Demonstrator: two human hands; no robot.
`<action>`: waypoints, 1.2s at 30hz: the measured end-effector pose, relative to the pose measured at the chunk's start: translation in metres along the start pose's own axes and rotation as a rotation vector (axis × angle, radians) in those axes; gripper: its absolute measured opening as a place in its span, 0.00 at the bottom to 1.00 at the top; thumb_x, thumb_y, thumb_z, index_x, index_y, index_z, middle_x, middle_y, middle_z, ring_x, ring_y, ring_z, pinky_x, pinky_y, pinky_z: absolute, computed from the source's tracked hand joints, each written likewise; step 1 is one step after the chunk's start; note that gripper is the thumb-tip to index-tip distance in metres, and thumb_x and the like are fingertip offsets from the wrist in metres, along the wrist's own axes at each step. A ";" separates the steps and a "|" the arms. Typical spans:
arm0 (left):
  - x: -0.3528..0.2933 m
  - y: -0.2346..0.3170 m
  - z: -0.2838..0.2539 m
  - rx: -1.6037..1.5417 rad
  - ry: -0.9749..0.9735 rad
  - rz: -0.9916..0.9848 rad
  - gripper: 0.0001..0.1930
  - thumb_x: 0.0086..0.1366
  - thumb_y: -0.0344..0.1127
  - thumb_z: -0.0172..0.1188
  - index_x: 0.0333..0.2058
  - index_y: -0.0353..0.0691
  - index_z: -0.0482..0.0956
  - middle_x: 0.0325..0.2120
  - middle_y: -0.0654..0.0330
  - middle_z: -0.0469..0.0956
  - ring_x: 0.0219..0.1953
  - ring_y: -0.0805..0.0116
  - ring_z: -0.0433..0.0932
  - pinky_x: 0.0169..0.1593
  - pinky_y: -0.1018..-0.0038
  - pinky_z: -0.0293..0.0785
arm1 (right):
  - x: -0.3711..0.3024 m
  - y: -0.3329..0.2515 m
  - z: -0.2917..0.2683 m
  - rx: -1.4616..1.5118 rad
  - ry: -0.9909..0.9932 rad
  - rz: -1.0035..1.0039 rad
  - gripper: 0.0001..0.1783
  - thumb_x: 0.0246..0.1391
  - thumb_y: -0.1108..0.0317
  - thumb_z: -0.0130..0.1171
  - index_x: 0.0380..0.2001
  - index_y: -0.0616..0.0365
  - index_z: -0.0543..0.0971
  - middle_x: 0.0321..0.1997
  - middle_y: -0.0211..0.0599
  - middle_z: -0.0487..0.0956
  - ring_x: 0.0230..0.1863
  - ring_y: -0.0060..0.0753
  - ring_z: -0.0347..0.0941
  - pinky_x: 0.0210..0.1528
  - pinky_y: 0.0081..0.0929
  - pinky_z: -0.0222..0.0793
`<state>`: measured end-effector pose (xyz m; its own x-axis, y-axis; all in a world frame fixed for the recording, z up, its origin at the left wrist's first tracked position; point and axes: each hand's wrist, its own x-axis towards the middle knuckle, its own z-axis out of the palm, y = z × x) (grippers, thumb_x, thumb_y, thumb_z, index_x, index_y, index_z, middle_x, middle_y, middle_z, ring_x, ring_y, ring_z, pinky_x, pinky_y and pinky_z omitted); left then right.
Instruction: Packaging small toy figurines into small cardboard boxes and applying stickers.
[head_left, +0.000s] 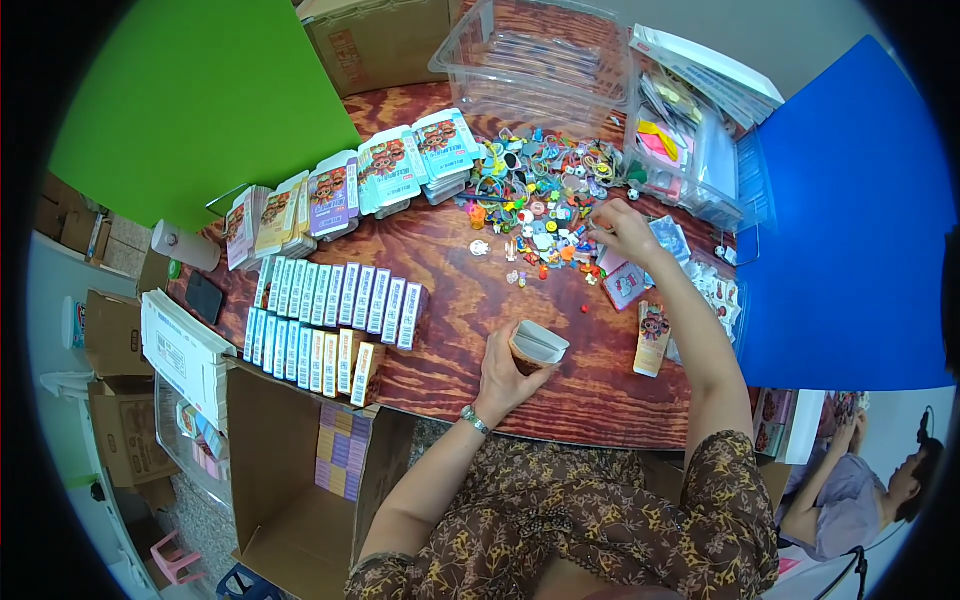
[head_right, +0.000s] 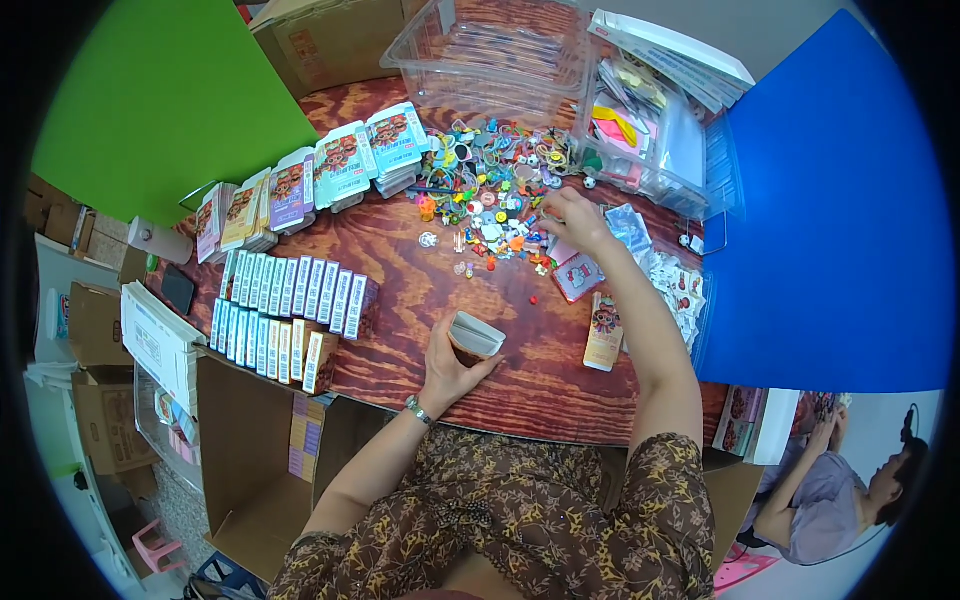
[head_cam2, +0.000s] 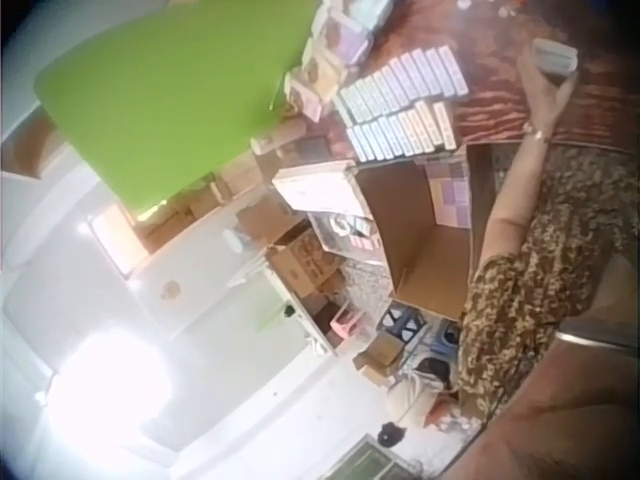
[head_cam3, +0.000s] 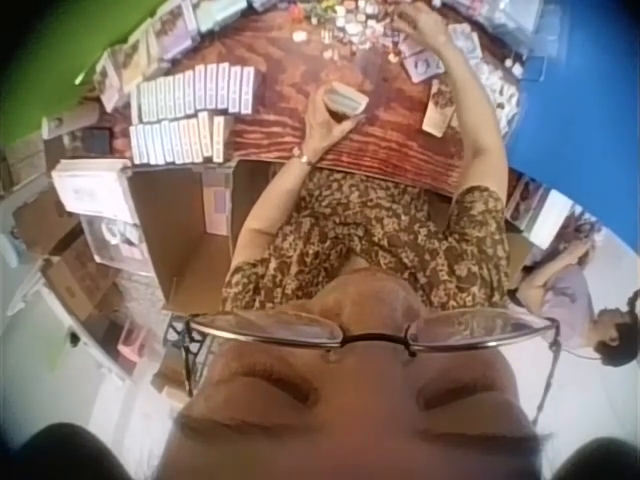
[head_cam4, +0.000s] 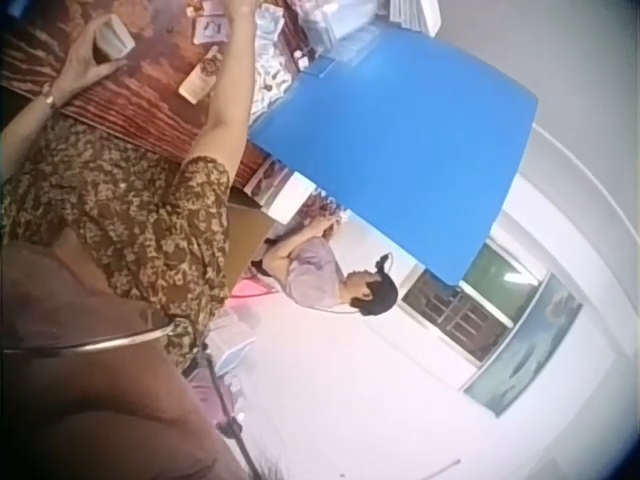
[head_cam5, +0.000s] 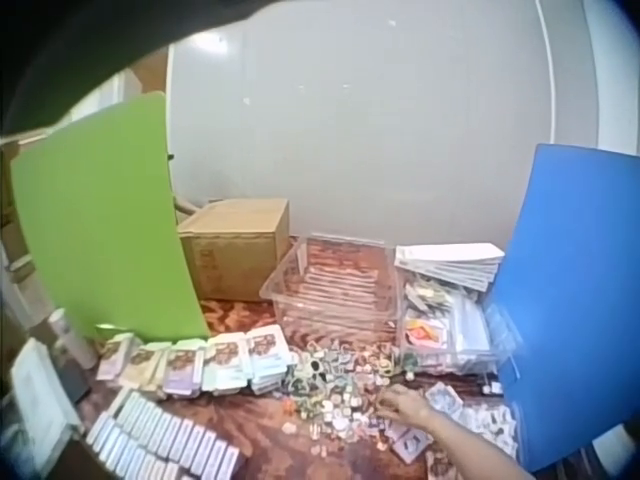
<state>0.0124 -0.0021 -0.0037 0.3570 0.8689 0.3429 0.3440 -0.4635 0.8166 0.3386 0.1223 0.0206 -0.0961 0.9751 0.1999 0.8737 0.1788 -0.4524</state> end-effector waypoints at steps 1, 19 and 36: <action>0.001 0.000 0.000 0.000 0.005 0.010 0.47 0.47 0.41 0.81 0.60 0.32 0.62 0.49 0.45 0.73 0.51 0.48 0.77 0.52 0.59 0.76 | 0.000 0.000 0.000 0.001 0.014 0.027 0.09 0.54 0.63 0.66 0.38 0.51 0.84 0.38 0.40 0.80 0.42 0.47 0.79 0.45 0.41 0.75; 0.002 0.013 0.003 -0.029 0.041 -0.160 0.44 0.46 0.38 0.80 0.58 0.34 0.63 0.48 0.47 0.75 0.52 0.51 0.77 0.53 0.60 0.74 | -0.042 -0.138 -0.107 0.547 -0.136 0.111 0.12 0.64 0.71 0.59 0.49 0.59 0.81 0.42 0.26 0.82 0.39 0.13 0.75 0.40 0.18 0.72; -0.014 0.029 -0.007 -0.046 -0.078 -0.005 0.50 0.49 0.34 0.76 0.66 0.36 0.54 0.55 0.46 0.69 0.59 0.48 0.71 0.61 0.58 0.69 | -0.102 -0.211 -0.055 0.351 -0.137 -0.142 0.10 0.56 0.70 0.62 0.42 0.57 0.83 0.37 0.42 0.84 0.37 0.42 0.82 0.41 0.37 0.78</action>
<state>0.0107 -0.0268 0.0185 0.4229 0.8540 0.3032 0.3063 -0.4496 0.8391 0.1902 -0.0219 0.1435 -0.2873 0.9417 0.1751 0.6336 0.3239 -0.7026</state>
